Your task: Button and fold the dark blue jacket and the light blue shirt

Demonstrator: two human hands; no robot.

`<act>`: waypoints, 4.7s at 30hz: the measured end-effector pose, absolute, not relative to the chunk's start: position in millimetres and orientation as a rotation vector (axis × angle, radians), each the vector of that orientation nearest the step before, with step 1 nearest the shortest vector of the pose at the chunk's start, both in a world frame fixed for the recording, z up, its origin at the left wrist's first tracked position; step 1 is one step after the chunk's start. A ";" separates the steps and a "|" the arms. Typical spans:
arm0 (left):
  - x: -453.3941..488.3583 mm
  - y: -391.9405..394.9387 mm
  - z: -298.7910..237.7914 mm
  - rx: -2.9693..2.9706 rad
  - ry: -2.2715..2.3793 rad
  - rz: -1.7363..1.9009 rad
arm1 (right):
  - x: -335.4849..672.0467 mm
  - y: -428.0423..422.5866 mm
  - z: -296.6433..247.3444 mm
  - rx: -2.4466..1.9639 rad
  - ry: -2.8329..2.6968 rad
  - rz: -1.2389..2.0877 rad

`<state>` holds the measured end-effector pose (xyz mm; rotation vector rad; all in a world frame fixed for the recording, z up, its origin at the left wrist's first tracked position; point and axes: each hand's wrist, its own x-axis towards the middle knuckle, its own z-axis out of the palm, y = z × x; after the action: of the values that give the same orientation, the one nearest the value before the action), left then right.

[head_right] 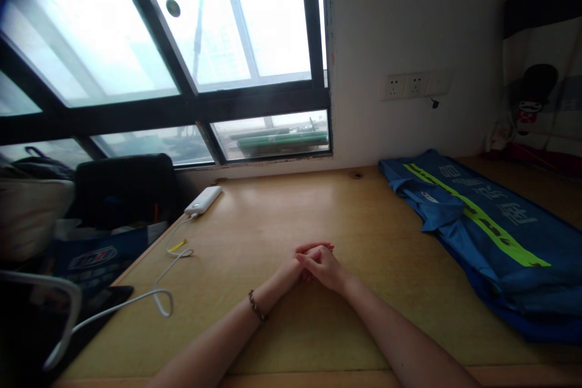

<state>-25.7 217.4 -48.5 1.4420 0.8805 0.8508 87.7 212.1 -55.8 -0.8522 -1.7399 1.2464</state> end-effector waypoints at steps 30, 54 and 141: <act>-26.3 221.2 -52.3 1.379 0.876 0.788 | 87.4 214.9 -60.7 -0.818 -1.691 1.276; -25.9 221.1 -49.5 1.358 0.863 0.777 | 87.7 214.8 -60.1 -0.856 -1.703 1.280; -25.4 220.1 -50.2 1.366 0.865 0.803 | 87.3 214.3 -57.3 -0.860 -1.679 1.289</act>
<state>-25.4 220.1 -50.2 1.3664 0.8648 0.8029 87.3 214.3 -57.3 -0.8601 -1.6792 1.2887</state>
